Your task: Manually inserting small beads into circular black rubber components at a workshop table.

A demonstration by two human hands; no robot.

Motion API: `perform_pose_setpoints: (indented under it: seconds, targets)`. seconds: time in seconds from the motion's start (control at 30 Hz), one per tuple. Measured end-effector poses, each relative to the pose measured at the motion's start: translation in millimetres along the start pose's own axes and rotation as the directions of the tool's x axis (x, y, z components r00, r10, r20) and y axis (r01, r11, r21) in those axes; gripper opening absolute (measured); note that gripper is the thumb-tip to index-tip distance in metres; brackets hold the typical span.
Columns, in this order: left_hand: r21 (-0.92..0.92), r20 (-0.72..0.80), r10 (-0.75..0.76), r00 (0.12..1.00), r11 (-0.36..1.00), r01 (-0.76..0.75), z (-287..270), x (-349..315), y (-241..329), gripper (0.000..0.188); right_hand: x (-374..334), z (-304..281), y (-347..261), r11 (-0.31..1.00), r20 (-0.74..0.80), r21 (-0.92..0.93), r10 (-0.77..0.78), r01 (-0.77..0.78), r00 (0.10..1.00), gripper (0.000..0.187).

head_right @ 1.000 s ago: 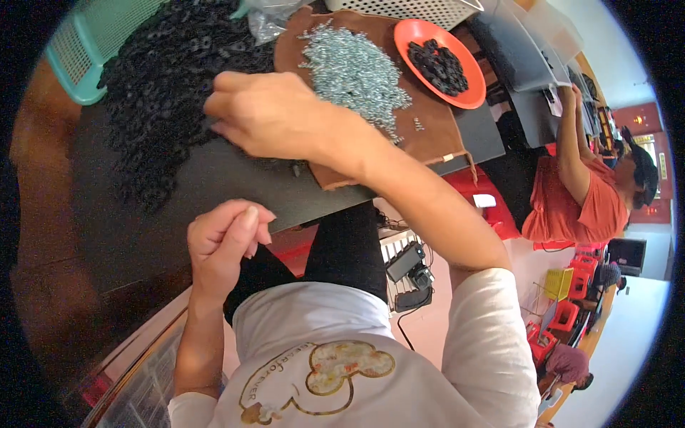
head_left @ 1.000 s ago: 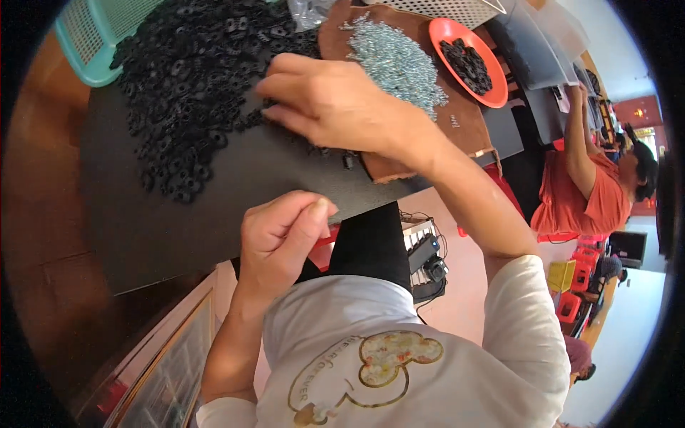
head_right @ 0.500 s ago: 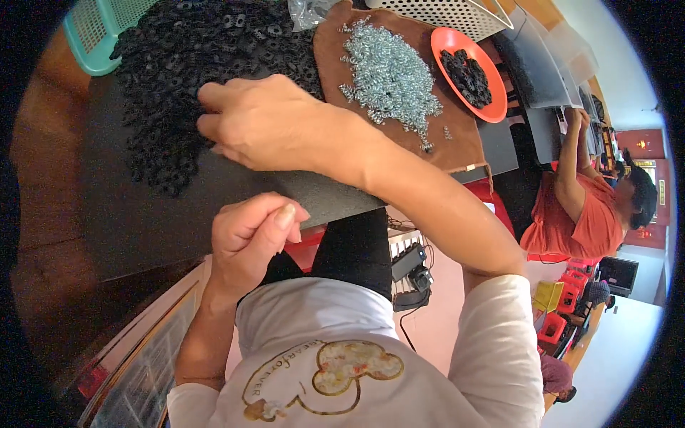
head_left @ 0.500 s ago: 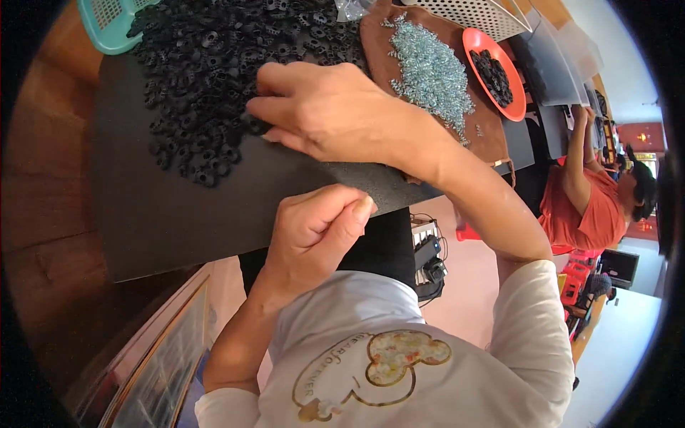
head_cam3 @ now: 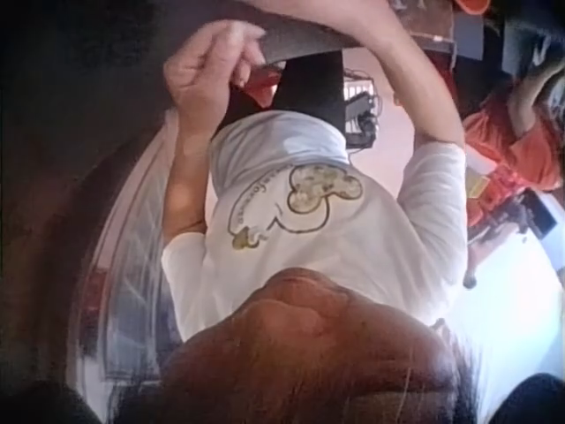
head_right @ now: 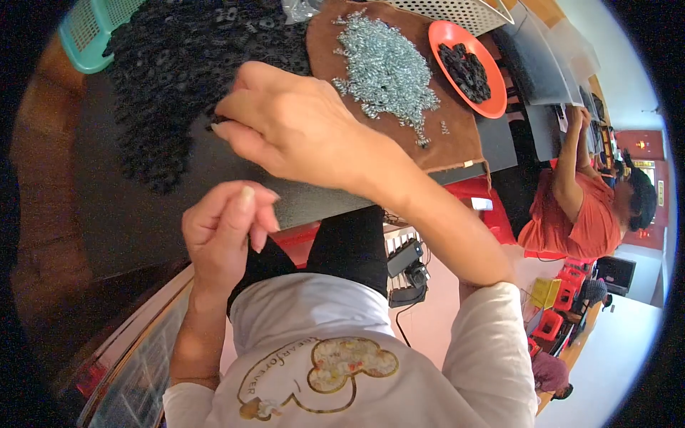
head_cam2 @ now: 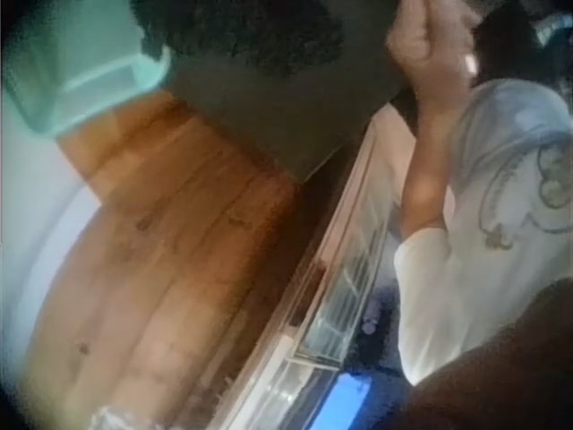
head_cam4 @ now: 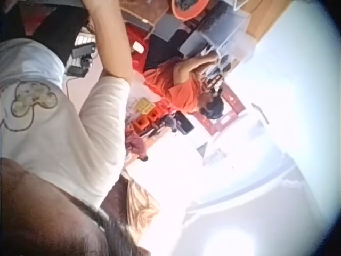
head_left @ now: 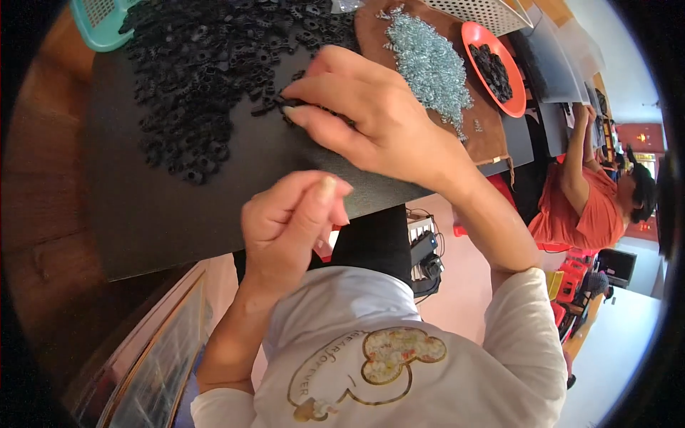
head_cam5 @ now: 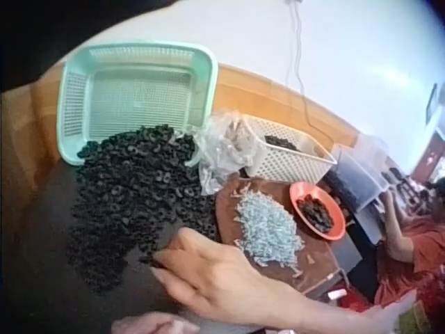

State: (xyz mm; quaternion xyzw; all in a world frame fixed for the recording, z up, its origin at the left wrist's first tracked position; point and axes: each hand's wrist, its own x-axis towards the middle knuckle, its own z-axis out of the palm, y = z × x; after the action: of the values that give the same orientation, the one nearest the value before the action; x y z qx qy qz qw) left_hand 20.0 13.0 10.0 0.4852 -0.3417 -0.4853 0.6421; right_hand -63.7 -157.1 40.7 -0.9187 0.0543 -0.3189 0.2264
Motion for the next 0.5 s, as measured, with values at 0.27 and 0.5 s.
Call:
perform_pose_setpoints:
  seconds: [0.27,0.5]
  targets:
    - [-0.159,-0.159,0.092,0.983,0.980,-0.117,6.3,3.2,-13.1,0.026,-46.4,-9.1,-34.3,0.990,-0.031,-0.134,-0.046,0.041,0.998,0.031]
    - [-0.075,-0.093,0.179,0.979,0.980,-0.186,2.9,3.4,-21.7,0.025,-59.4,-22.1,-40.3,0.955,-0.028,0.280,0.108,-0.096,0.994,0.031]
